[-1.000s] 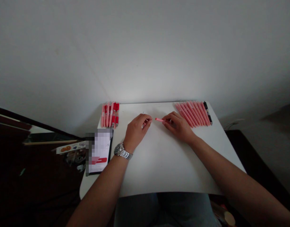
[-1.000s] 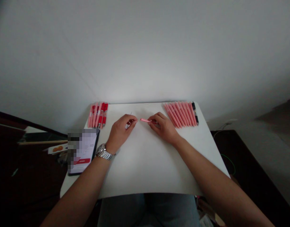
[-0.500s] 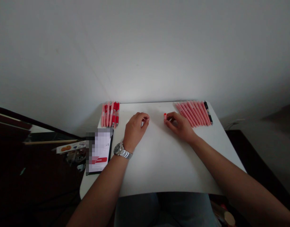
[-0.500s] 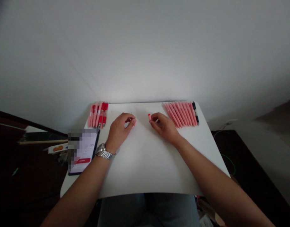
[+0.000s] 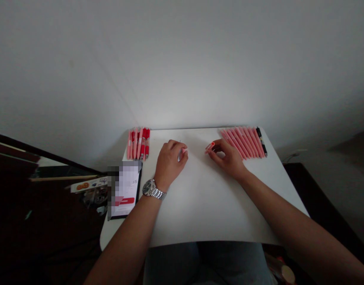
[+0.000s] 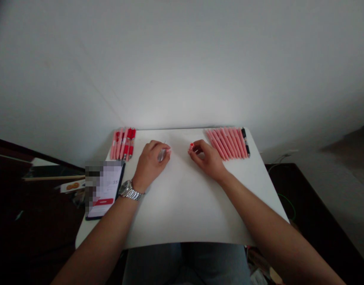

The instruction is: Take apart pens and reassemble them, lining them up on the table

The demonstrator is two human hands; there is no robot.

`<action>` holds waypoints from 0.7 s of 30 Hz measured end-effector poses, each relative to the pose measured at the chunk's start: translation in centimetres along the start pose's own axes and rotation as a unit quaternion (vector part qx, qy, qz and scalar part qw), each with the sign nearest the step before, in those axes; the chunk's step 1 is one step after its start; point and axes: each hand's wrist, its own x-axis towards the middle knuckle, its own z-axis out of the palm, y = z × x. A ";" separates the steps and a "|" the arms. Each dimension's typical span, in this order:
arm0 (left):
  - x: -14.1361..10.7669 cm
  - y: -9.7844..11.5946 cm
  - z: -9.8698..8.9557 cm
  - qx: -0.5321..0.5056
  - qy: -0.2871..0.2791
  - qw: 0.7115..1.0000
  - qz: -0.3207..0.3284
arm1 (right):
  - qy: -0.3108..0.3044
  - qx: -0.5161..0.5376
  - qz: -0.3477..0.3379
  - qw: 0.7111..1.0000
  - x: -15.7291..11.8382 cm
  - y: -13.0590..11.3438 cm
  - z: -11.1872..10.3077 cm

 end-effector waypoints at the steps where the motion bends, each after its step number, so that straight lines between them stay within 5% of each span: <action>1: 0.0 0.0 0.0 0.007 -0.001 1.000 0.002 | -0.001 -0.002 0.001 1.000 0.0 0.0 0.0; 21: 0.0 0.4 -0.3 0.078 -0.020 0.997 0.012 | 0.000 -0.017 -0.001 1.000 0.1 -0.1 0.1</action>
